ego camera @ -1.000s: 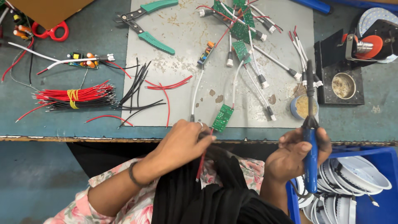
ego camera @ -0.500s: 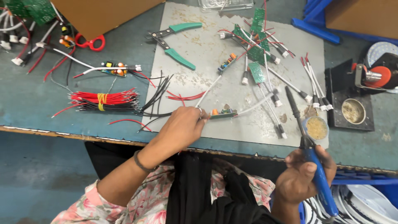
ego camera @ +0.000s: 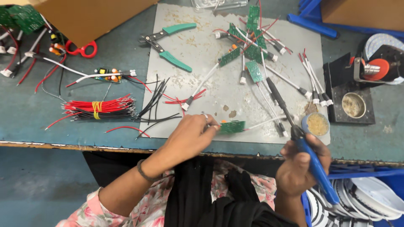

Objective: The person uses a soldering iron to attach wires to small green circuit boards on a workbench. They repeatedly dip the soldering iron tip into a small container, likely containing flux or solder, and then apply it to the board and wire connections. The person handles multiple circuit boards and wires throughout the clip.

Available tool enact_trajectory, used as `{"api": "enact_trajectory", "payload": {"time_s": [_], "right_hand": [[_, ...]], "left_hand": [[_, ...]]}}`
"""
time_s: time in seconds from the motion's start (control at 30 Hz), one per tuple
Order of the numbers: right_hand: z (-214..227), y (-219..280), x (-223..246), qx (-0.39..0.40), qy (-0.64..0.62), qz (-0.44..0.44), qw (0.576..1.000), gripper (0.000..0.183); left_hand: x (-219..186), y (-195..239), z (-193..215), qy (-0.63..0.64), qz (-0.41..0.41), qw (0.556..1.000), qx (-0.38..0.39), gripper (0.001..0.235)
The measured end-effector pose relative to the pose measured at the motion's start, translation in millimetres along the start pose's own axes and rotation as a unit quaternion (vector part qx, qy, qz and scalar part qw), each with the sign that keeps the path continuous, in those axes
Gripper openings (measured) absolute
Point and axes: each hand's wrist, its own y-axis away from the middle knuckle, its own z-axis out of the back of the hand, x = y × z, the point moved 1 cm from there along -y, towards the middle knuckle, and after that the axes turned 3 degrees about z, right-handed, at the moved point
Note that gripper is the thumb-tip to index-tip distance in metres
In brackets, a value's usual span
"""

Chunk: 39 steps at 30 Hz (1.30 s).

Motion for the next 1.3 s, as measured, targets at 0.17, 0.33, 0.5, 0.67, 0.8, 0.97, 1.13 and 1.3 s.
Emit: {"api": "enact_trajectory", "payload": {"time_s": [0.17, 0.33, 0.5, 0.67, 0.8, 0.97, 1.13, 1.3], "right_hand": [[-14.5, 9.1, -0.6, 0.1, -0.014, -0.004, 0.995, 0.052], [-21.2, 12.4, -2.2, 0.095, -0.045, -0.001, 0.994, 0.051], [-9.8, -1.9, 6.0, 0.006, -0.063, -0.019, 0.998, 0.036], [-10.0, -29.8, 25.0, 0.07, 0.004, -0.051, 0.996, 0.022], [-22.6, -54.2, 38.1, 0.173, 0.081, -0.073, 0.979, 0.02], [-44.9, -70.7, 46.5, 0.242, 0.195, -0.053, 0.949, 0.018], [-55.3, -79.9, 48.0, 0.289, 0.208, -0.026, 0.934, 0.018], [-59.3, -81.0, 48.6, 0.302, 0.187, -0.029, 0.934, 0.02]], "left_hand": [[12.4, 0.2, 2.1, -0.026, 0.071, 0.997, 0.001, 0.023], [13.3, -0.1, 3.8, 0.001, 0.072, 0.997, -0.024, 0.021], [13.5, -0.4, 3.7, 0.043, 0.109, 0.993, -0.026, 0.02], [13.2, -2.1, 0.8, 0.011, 0.1, 0.994, -0.03, 0.02], [15.0, -0.8, 0.6, 0.005, 0.087, 0.996, -0.037, 0.02], [19.9, 0.9, -0.2, 0.015, 0.067, 0.996, -0.048, 0.02], [23.7, 0.3, -1.5, 0.013, 0.049, 0.998, -0.048, 0.02], [23.5, -0.6, -0.4, 0.021, 0.048, 0.998, -0.041, 0.02]]}}
